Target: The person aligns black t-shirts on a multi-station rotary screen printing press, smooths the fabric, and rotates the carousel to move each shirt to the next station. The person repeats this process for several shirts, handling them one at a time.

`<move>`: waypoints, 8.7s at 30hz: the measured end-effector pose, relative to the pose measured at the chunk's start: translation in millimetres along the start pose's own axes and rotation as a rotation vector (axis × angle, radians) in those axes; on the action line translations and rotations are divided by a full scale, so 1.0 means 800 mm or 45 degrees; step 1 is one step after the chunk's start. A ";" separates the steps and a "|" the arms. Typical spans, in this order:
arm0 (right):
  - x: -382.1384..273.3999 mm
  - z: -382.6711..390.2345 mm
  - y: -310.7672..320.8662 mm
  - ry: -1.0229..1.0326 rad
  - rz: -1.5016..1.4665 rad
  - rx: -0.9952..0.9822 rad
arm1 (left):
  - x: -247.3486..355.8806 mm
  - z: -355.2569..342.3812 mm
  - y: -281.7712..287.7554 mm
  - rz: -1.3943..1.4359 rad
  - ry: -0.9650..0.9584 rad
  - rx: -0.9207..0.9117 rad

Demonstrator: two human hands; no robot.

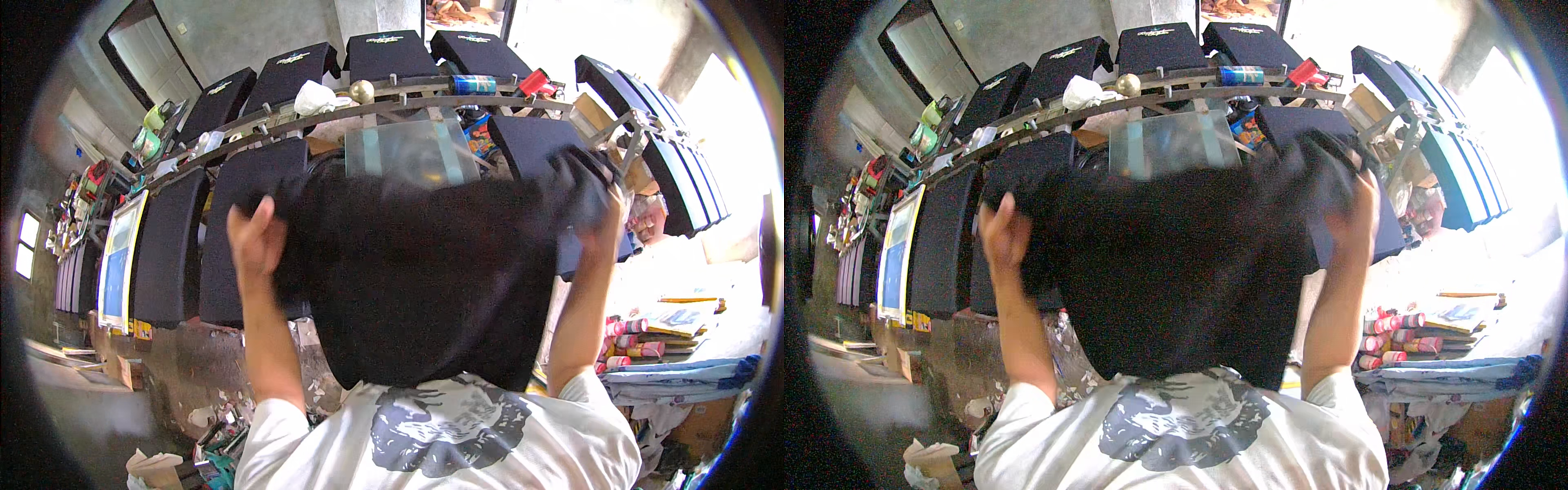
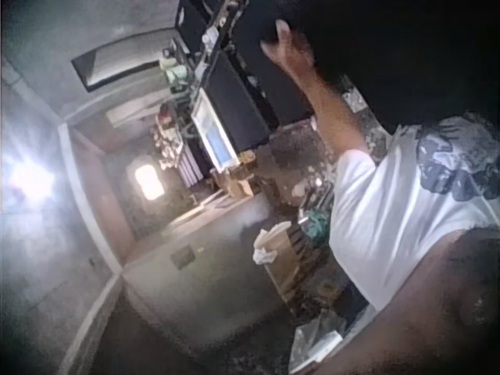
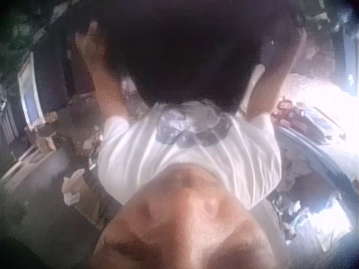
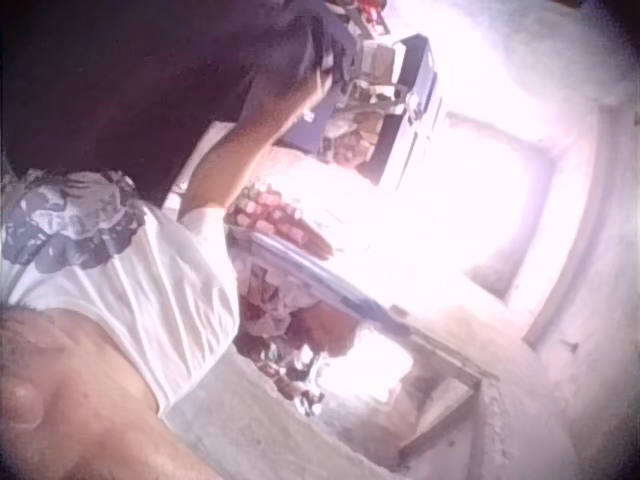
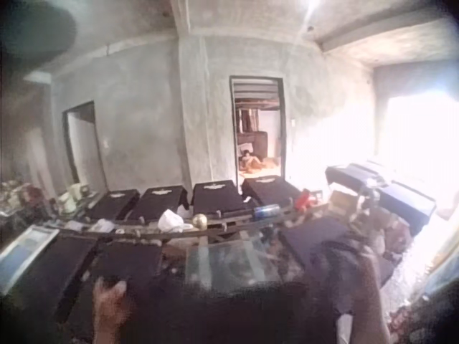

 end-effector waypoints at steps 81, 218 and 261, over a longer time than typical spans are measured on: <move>0.011 -0.021 -0.200 -0.379 1.418 -1.414 | -0.303 -0.101 -0.145 -0.762 0.379 -1.267; 0.386 -0.088 0.237 -0.596 1.700 -0.017 | -0.436 0.046 0.248 -1.048 1.003 0.589; 0.354 0.250 0.294 -0.680 -0.123 0.528 | -0.337 0.356 0.127 0.300 0.630 0.768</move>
Point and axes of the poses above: each hand's wrist, its own z-axis away from the middle knuckle, its own y-axis out of the back of the hand, x = y × z, the point moved 10 cm from there along -z, towards the middle knuckle, and after that the axes turned 15 degrees about -x, right-handed, at the moved point
